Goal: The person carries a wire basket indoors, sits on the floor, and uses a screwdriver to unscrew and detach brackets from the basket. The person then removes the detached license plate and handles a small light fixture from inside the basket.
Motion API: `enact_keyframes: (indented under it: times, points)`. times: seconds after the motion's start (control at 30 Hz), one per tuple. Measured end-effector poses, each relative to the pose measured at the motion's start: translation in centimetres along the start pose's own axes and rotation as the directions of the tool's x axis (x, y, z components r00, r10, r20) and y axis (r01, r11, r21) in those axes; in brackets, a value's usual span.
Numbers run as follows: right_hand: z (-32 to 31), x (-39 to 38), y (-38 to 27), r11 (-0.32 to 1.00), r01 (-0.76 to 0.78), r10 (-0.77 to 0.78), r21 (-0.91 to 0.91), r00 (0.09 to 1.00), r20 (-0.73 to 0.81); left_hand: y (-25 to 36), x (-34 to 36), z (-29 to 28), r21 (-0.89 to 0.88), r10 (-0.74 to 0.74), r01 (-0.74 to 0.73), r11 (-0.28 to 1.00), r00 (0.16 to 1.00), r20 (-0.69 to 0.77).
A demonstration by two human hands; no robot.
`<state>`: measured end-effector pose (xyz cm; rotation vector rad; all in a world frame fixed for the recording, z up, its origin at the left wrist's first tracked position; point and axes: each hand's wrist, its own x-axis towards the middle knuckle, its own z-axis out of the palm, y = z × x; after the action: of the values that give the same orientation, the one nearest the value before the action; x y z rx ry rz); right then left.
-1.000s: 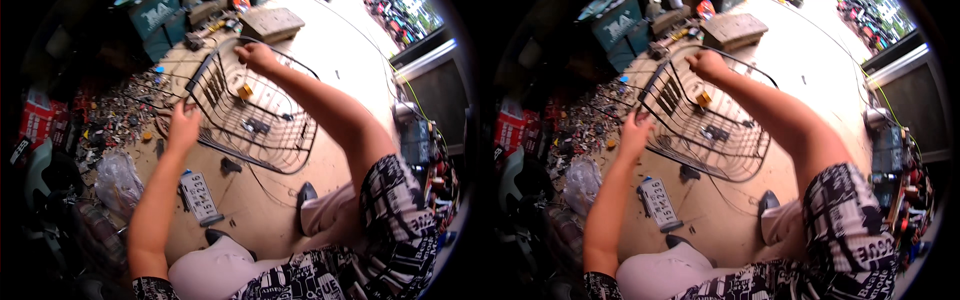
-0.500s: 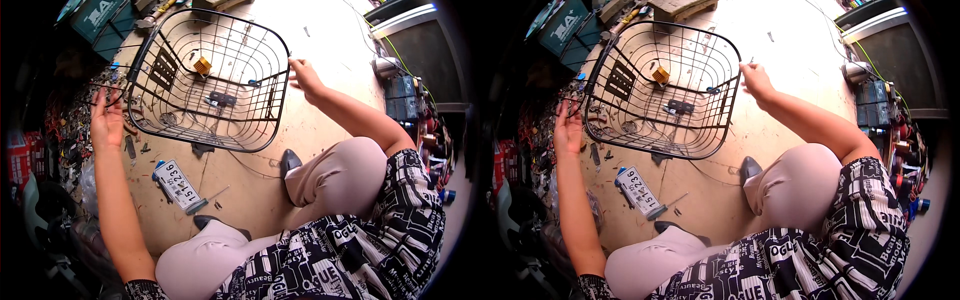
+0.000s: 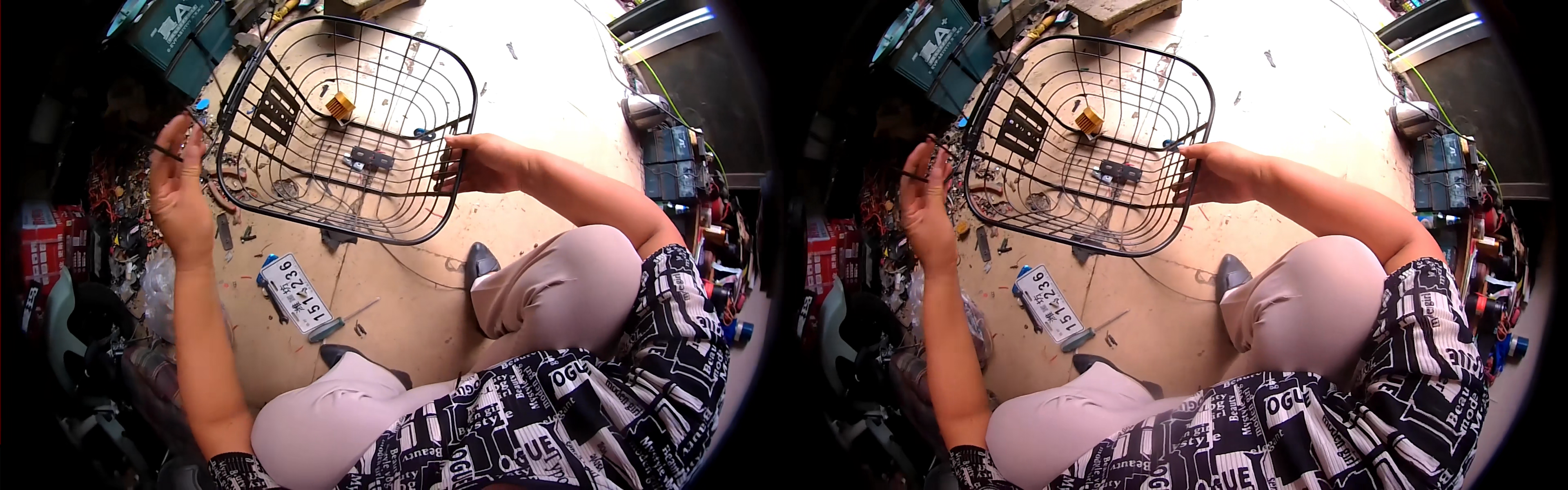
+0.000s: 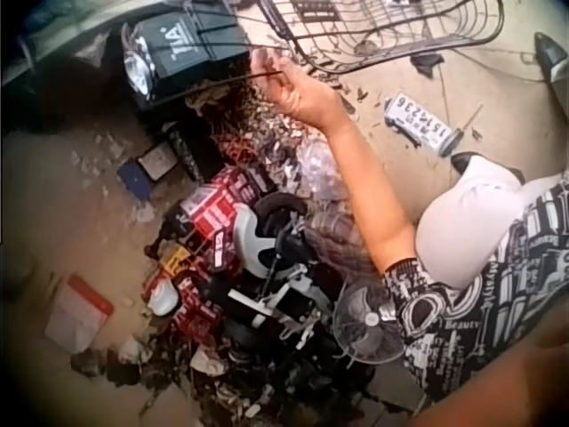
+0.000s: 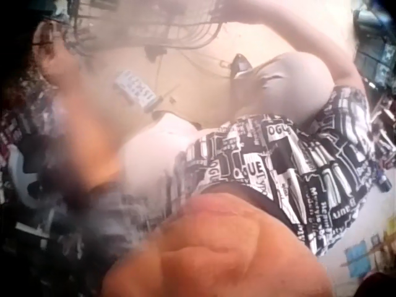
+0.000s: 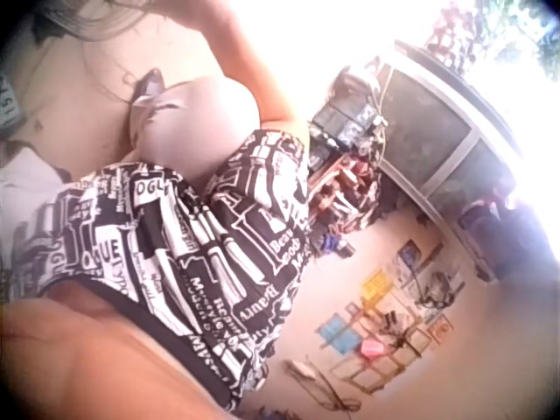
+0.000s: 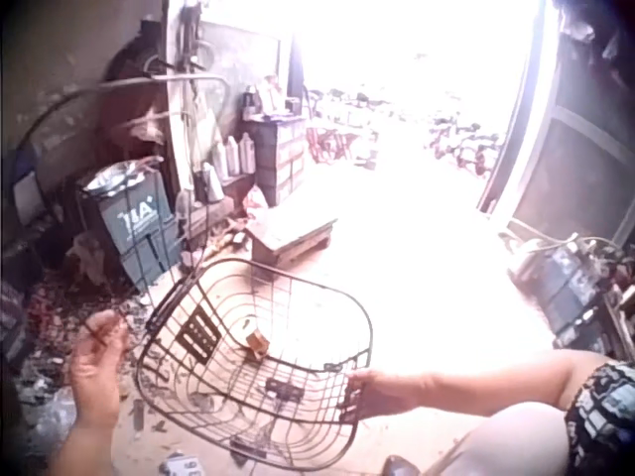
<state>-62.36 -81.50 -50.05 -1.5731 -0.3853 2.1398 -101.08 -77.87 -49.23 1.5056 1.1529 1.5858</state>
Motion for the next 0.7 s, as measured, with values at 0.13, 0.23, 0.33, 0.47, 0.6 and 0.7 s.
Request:
enact_keyframes:
  times: [0.13,0.23,0.33,0.47,0.6,0.7]
  points:
    - [-0.6,0.4,0.4,1.0,0.013,-0.013,0.014,1.0,-0.008,0.0,-1.3,1.6,0.247,0.272,-0.307,0.919,0.948,0.164]
    - [0.0,-0.5,0.1,0.999,0.051,-0.052,0.015,0.998,0.027,0.3,-2.3,1.7,0.324,0.26,-0.359,0.875,0.914,0.311]
    - [0.7,-2.0,-0.4,0.997,0.069,-0.066,0.037,0.996,-0.064,0.8,-2.6,1.8,0.369,0.285,-0.425,0.827,0.882,0.376]
    - [0.9,-3.8,-3.4,0.788,-0.082,-0.003,-0.61,0.991,-0.137,1.1,-2.6,1.6,0.402,0.292,-0.429,0.809,0.887,0.358]
    - [5.7,-4.4,-6.2,0.119,-0.033,-0.337,-0.992,0.939,-0.071,1.2,-2.1,1.5,0.403,0.269,-0.378,0.833,0.915,0.302]
    - [8.7,-0.4,-6.3,-0.3,0.171,-0.361,-0.939,0.89,0.278,1.3,-1.7,1.5,0.373,0.296,-0.352,0.858,0.934,0.2]
